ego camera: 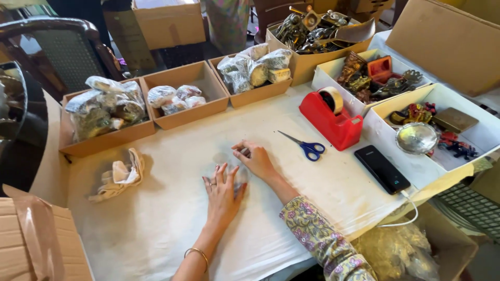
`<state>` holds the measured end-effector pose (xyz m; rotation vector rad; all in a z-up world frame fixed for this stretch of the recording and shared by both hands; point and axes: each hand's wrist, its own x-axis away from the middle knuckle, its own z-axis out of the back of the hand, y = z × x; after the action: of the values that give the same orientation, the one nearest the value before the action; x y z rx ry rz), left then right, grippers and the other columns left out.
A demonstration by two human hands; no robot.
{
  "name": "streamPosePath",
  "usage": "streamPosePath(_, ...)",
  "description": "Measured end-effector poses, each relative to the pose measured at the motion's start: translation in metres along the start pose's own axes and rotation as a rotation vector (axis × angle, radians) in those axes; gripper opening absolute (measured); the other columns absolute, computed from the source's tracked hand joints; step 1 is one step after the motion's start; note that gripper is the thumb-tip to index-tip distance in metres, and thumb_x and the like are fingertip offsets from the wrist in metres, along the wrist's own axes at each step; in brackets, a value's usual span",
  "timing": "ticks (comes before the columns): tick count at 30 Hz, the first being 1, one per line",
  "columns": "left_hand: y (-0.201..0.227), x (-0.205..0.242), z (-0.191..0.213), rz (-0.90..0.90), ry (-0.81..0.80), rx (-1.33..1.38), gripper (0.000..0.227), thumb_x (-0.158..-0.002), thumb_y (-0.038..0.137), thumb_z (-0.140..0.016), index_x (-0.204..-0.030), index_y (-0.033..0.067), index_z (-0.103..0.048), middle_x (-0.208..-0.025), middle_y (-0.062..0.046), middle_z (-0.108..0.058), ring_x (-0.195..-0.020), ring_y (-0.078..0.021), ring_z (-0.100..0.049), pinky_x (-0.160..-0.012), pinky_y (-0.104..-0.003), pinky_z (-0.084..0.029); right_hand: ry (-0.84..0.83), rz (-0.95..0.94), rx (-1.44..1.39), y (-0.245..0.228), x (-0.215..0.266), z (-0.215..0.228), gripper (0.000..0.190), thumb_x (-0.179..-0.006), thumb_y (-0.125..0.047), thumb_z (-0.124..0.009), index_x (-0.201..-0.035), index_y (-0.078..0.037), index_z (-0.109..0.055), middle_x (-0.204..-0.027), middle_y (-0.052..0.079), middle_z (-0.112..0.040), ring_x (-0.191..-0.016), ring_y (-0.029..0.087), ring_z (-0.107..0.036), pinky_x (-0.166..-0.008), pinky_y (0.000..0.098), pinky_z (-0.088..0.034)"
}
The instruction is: The person unwraps bubble wrap from a decorative figurine and places it into a cardboard box, then picks up a small figurine and wipes it with a white cloth, turning it while wiping.
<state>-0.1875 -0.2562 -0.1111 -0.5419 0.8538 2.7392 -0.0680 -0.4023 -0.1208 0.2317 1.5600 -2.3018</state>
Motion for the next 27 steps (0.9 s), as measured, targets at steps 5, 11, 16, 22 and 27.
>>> streamPosePath(5, 0.003, 0.002, 0.004, -0.011, -0.024, -0.032, 0.054, -0.093, 0.032, -0.067, -0.141, 0.0133, -0.052, -0.152, -0.019, -0.040, -0.146, -0.0403, -0.031, -0.116, -0.069, -0.015, 0.160, 0.027, 0.038, -0.006, -0.007, 0.011, 0.015, -0.093, -0.015, -0.073, -0.107, -0.009, -0.075, -0.093, 0.004, -0.076, -0.072, 0.010, -0.070, -0.065, 0.0261, -0.058)
streamPosePath(11, 0.003, 0.002, 0.006, -0.014, -0.039, -0.012, 0.050, -0.094, 0.032, -0.066, -0.138, 0.0121, -0.056, -0.150, -0.018, -0.043, -0.146, -0.0394, -0.031, -0.117, -0.069, -0.013, 0.362, 0.228, 0.170, -0.044, -0.025, 0.151, 0.016, -0.100, -0.011, -0.069, -0.116, -0.011, -0.070, -0.095, 0.001, -0.071, -0.077, 0.008, -0.065, -0.066, 0.0228, -0.054)
streamPosePath(16, 0.005, 0.000, 0.006, -0.017, -0.047, -0.006, 0.046, -0.095, 0.033, -0.064, -0.135, 0.0121, -0.060, -0.149, -0.017, -0.045, -0.146, -0.0385, -0.031, -0.117, -0.069, -0.012, 0.464, 0.286, 0.664, -0.086, -0.005, 0.321, 0.031, -0.092, -0.013, -0.078, -0.121, -0.008, -0.070, -0.107, 0.010, -0.068, -0.082, 0.018, -0.067, -0.073, 0.0320, -0.055)
streamPosePath(22, 0.003, 0.001, 0.005, -0.008, -0.080, -0.036, 0.042, -0.095, 0.033, -0.062, -0.133, 0.0144, -0.061, -0.147, -0.014, -0.047, -0.146, -0.0365, -0.033, -0.117, -0.069, -0.011, 0.196, -0.328, 1.135, 0.026, 0.027, 0.513, 0.047, -0.093, -0.042, -0.079, -0.128, -0.010, -0.075, -0.119, 0.016, -0.075, -0.108, 0.033, -0.069, -0.095, 0.0447, -0.053)
streamPosePath(27, 0.003, 0.001, 0.003, -0.010, -0.083, -0.043, 0.042, -0.094, 0.034, -0.062, -0.132, 0.0149, -0.062, -0.146, -0.013, -0.049, -0.145, -0.0349, -0.035, -0.117, -0.068, -0.013, -0.019, -0.581, 0.857, 0.087, 0.060, 0.554, 0.048, -0.094, -0.040, -0.070, -0.133, -0.011, -0.071, -0.124, 0.012, -0.076, -0.112, 0.026, -0.071, -0.098, 0.0401, -0.053)
